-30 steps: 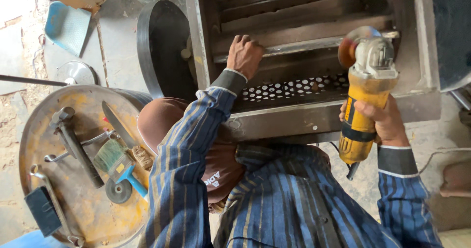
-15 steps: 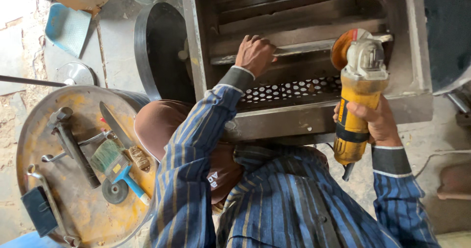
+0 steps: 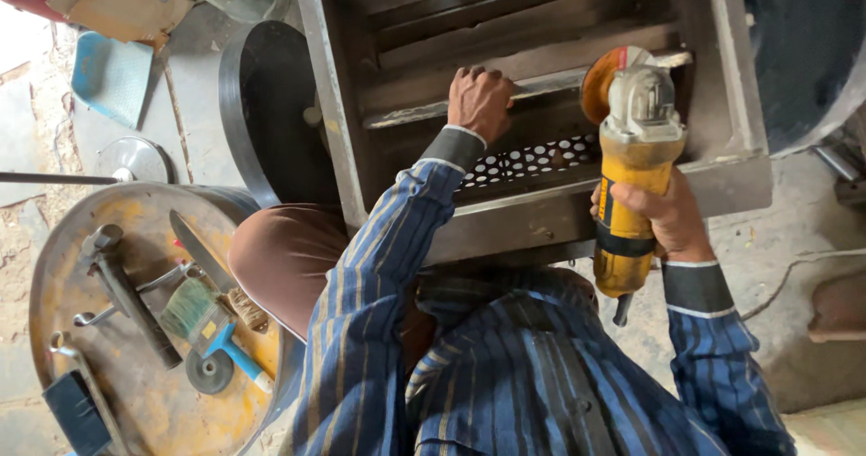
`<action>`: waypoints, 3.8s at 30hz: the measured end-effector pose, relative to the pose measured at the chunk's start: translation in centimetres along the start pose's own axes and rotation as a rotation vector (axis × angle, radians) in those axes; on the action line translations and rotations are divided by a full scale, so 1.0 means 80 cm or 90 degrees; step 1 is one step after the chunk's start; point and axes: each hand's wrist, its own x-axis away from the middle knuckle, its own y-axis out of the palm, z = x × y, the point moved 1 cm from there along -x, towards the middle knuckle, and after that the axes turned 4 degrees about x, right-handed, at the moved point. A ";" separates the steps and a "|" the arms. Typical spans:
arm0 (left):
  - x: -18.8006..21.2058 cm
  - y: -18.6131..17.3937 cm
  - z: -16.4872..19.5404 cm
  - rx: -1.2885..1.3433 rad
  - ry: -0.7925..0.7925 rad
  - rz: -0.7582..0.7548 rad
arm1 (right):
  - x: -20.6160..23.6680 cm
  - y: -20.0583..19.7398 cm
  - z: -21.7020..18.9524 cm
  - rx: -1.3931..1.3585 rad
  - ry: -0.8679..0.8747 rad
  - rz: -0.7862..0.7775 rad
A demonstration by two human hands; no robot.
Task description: The person sits in front of a metal machine frame and uses an angle grinder to grind the metal rollers and bars inside it, producing sparks. They pause to touch and reposition the metal bars, adjust the machine, then resume grinding the surfaces with the grinder.
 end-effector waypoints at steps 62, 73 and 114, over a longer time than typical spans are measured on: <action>0.089 -0.121 -0.150 -0.386 0.056 -0.058 | 0.008 -0.084 -0.018 0.010 0.043 -0.042; 0.087 -0.095 -0.147 -0.214 0.007 -0.044 | 0.009 -0.077 -0.021 -0.020 0.050 -0.033; -0.057 0.030 0.055 -0.069 -0.011 -0.021 | 0.006 -0.115 -0.011 -0.025 -0.015 0.008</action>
